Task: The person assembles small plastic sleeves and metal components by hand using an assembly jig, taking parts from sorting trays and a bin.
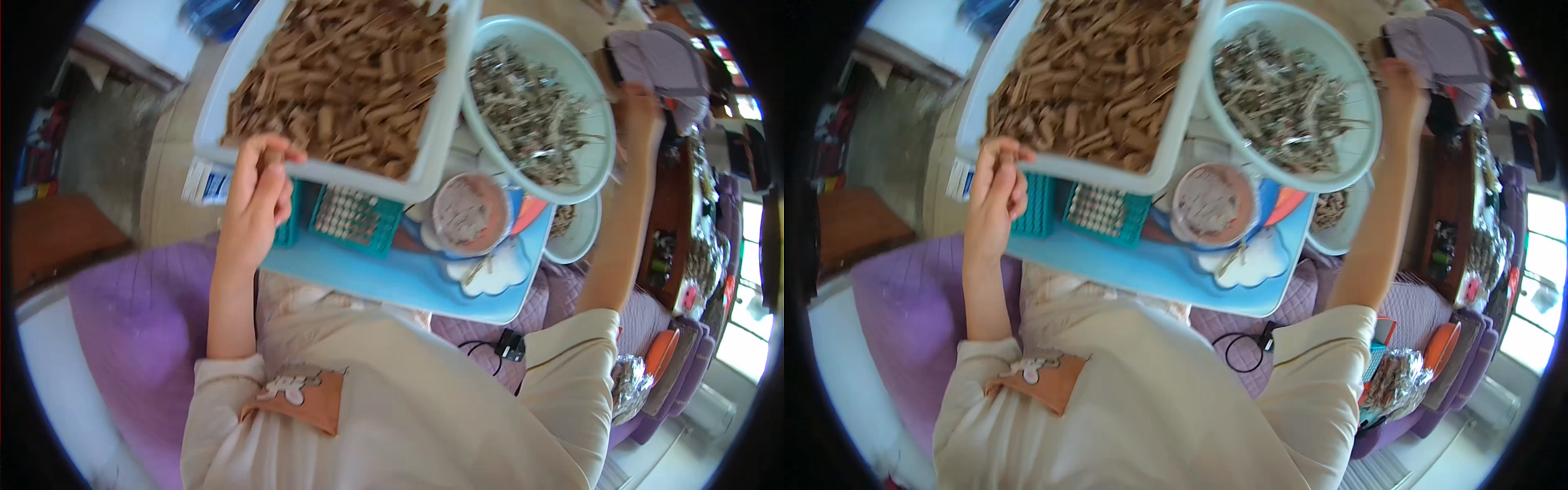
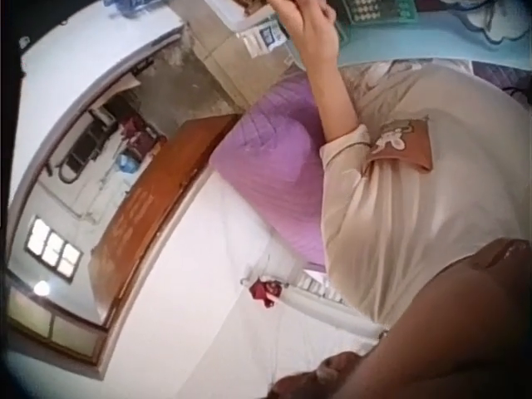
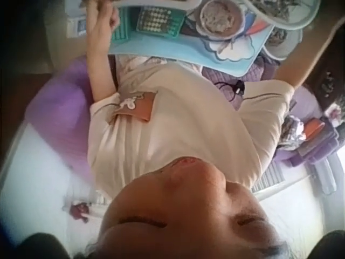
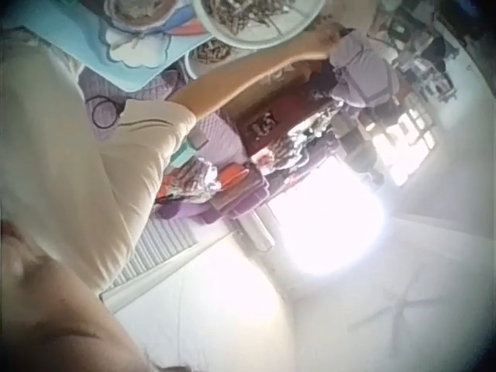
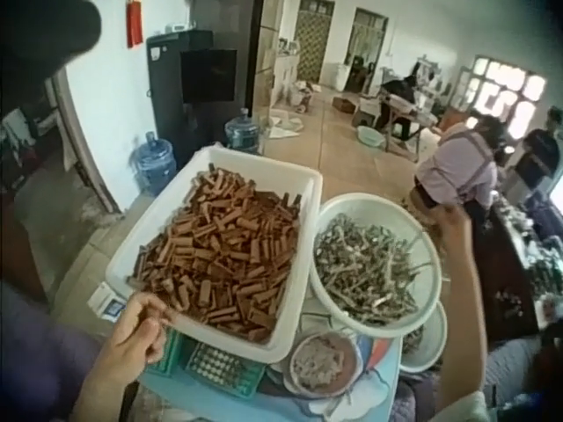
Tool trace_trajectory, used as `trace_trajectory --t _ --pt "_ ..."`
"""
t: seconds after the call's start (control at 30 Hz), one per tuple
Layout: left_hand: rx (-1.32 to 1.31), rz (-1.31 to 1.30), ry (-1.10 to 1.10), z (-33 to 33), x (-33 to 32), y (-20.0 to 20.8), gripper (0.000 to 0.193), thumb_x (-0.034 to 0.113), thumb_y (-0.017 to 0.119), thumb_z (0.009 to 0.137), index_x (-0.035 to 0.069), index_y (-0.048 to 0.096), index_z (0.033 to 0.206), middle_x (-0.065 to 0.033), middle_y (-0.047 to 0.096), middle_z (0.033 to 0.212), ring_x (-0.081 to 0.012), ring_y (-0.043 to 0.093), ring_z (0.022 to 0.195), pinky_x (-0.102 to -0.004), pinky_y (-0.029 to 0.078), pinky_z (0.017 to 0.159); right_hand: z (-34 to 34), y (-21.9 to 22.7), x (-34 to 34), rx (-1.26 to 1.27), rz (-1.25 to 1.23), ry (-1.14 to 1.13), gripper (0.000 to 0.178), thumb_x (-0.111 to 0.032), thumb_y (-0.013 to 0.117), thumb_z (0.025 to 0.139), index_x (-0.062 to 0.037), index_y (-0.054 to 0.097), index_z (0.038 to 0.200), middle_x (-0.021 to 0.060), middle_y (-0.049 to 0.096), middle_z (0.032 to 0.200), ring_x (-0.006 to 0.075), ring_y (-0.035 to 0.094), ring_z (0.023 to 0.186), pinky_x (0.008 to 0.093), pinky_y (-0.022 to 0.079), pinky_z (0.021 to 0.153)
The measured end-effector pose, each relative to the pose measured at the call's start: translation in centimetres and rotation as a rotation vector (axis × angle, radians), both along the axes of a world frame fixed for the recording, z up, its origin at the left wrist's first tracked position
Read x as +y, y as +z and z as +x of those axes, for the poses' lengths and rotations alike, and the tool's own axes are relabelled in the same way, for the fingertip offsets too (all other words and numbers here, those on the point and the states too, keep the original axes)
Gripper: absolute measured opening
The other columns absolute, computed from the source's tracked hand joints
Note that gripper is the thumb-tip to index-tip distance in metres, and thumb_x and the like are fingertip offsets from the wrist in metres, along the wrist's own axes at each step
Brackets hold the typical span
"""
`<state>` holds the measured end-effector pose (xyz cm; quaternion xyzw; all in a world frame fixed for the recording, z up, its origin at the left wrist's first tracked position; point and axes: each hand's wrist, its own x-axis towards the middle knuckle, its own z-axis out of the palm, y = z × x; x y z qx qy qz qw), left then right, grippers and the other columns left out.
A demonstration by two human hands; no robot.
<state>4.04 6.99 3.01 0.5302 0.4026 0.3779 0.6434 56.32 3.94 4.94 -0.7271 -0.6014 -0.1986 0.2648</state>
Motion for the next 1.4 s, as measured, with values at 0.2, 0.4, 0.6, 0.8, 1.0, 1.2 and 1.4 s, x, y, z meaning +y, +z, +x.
trace_trajectory --t 0.2,0.4,0.6,0.8,1.0,1.2,1.4 --pt "-0.153 -0.067 -0.013 -2.8 -0.8 0.0 0.03 0.017 0.035 0.089 0.003 0.042 0.114 -0.0073 0.05 0.089 -0.0006 0.03 0.054 -0.0124 0.027 0.042 -4.9 4.7 -0.2 0.399 0.128 0.026 0.019 -0.014 0.049 0.081 -0.0022 0.057 0.094 0.0072 0.06 0.088 0.0135 0.056 0.078 0.0219 0.043 0.067" --pt "-0.123 -0.195 -0.096 -5.7 -3.4 -1.5 0.03 0.021 0.036 0.089 0.003 0.041 0.114 -0.0087 0.052 0.093 -0.0011 0.032 0.053 -0.0125 0.027 0.042 -5.2 4.2 -0.2 0.126 -0.226 -0.032 0.025 -0.018 0.05 0.08 -0.0025 0.056 0.1 0.0087 0.061 0.086 0.0149 0.057 0.084 0.0242 0.041 0.076" --pt "-0.21 -0.178 0.001 -7.0 -3.9 -2.2 0.028 0.029 0.039 0.089 0.008 0.045 0.106 -0.0054 0.052 0.099 -0.0086 0.045 0.071 -0.0206 0.037 0.066 -9.8 6.4 -3.2 0.977 0.106 0.204 0.027 -0.011 0.049 0.084 0.0003 0.049 0.108 0.0081 0.057 0.099 0.0066 0.051 0.08 0.0162 0.04 0.071" --pt "-0.084 -0.101 -0.027 -7.4 -5.7 -5.5 0.03 0.029 0.038 0.089 0.007 0.045 0.108 -0.0019 0.05 0.081 -0.0067 0.045 0.062 -0.0173 0.035 0.056 -22.1 4.2 -10.3 1.275 -0.187 0.301 0.031 -0.012 0.056 0.08 0.0033 0.048 0.106 0.0061 0.058 0.086 0.0029 0.047 0.068 0.0137 0.038 0.062" --pt "-0.186 -0.631 -0.089 -6.9 -9.5 -11.5 0.045 0.033 0.039 0.087 0.004 0.032 0.121 -0.0028 0.046 0.065 -0.0043 0.027 0.038 -0.0182 0.02 0.035 -30.6 -1.0 -16.1 1.363 -0.43 0.214 0.034 -0.016 0.063 0.075 0.0015 0.051 0.101 0.0038 0.059 0.077 0.0039 0.049 0.064 0.0136 0.037 0.059" --pt "-0.059 -0.495 -0.031 -3.9 -10.1 -12.9 0.067 0.037 0.044 0.084 0.007 0.008 0.132 -0.0046 0.045 0.064 -0.0047 0.024 0.037 -0.0197 0.02 0.034 -35.1 -4.0 -19.2 1.378 -0.615 0.142 0.03 -0.022 0.065 0.073 0.0012 0.055 0.089 0.0034 0.059 0.073 0.0045 0.052 0.066 0.014 0.036 0.057" --pt "-0.184 -0.604 -0.077 -4.9 -10.9 -13.0 0.045 0.035 0.039 0.086 0.003 0.032 0.117 -0.0042 0.047 0.068 -0.0048 0.025 0.04 -0.0195 0.022 0.037 -38.7 -4.8 -19.3 1.35 -0.652 0.1 0.023 -0.011 0.064 0.073 0.0032 0.054 0.089 0.0037 0.057 0.072 0.005 0.052 0.065 0.015 0.039 0.058"
